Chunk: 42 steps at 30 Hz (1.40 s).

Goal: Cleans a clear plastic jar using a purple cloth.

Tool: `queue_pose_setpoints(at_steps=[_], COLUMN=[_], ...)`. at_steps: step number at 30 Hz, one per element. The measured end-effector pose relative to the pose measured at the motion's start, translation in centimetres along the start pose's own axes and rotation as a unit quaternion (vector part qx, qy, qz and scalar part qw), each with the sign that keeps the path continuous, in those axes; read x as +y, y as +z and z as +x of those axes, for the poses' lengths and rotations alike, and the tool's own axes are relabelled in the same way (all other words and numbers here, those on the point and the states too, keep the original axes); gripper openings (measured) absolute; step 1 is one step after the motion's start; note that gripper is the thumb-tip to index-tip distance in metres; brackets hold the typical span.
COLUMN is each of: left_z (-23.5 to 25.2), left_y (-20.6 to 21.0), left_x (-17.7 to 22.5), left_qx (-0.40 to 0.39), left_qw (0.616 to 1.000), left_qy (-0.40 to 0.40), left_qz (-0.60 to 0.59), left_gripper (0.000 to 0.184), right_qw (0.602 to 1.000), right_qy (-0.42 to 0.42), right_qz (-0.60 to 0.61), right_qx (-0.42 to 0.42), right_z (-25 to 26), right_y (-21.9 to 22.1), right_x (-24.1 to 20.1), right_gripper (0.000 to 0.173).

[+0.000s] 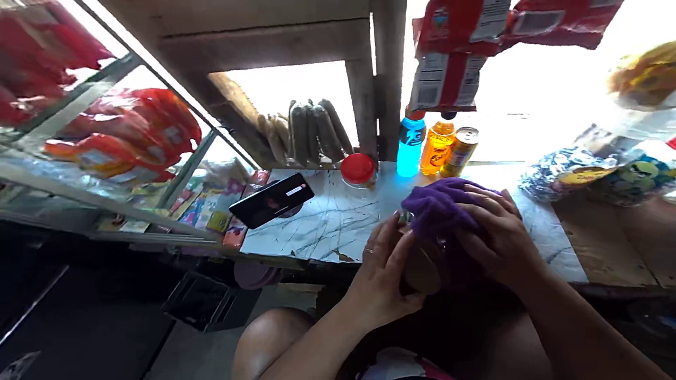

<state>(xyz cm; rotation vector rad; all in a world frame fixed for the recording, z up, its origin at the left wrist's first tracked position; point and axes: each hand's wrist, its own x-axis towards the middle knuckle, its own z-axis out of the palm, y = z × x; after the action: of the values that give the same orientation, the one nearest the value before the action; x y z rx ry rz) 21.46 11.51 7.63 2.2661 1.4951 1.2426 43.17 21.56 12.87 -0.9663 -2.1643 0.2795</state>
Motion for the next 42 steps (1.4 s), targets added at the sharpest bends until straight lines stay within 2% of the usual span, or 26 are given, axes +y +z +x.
queue_pose_setpoints(at_steps=[5,8,12,18,23,26,29,32,36,42], left_z=[-0.1,0.0,-0.2,-0.1,0.4,0.7,0.9,1.1,1.2,1.0], left_y=[-0.2,-0.5,-0.4,-0.1,-0.1,0.1,0.1,0.0,-0.1,0.2], left_x=[0.2,0.2,0.3,0.4,0.7,0.7,0.7,0.8,1.0,0.6], left_qx=[-0.022,-0.047,-0.036,-0.023,-0.023,-0.007,0.000,-0.001,-0.005,-0.005], left_qw=[0.990,0.978,0.978,0.978,0.971,0.967,0.970,0.972,0.984,0.996], left_qy=[-0.111,-0.164,-0.148,-0.142,-0.178,-0.192,-0.190,-0.189,-0.142,-0.062], left_qz=[-0.078,-0.122,-0.140,-0.149,-0.161,-0.165,-0.155,-0.136,-0.106,-0.071], left_gripper=[0.123,0.125,0.128,0.121,0.125,0.127,0.126,0.125,0.122,0.118], right_qw=[0.999,0.999,0.998,0.998,0.997,0.996,0.992,0.989,0.992,0.996], right_qy=[0.038,0.050,0.058,0.062,0.039,-0.009,-0.082,-0.114,-0.096,-0.067], right_qz=[-0.004,-0.004,-0.017,-0.019,-0.059,-0.085,-0.092,-0.090,-0.079,-0.045], right_qx=[0.009,0.016,0.022,0.011,0.010,0.013,0.017,0.028,0.031,-0.027], right_z=[0.7,0.8,0.7,0.5,0.0,-0.7,-1.4,-1.5,-1.2,-0.8], right_y=[-0.1,-0.3,-0.3,-0.5,-0.2,0.4,1.3,2.1,1.3,-0.1], right_x=[1.0,1.1,1.0,1.0,0.0,-1.4,-2.8,-3.1,-2.8,-2.9], right_gripper=[0.045,0.043,0.044,0.046,0.050,0.052,0.046,0.039,0.040,0.045])
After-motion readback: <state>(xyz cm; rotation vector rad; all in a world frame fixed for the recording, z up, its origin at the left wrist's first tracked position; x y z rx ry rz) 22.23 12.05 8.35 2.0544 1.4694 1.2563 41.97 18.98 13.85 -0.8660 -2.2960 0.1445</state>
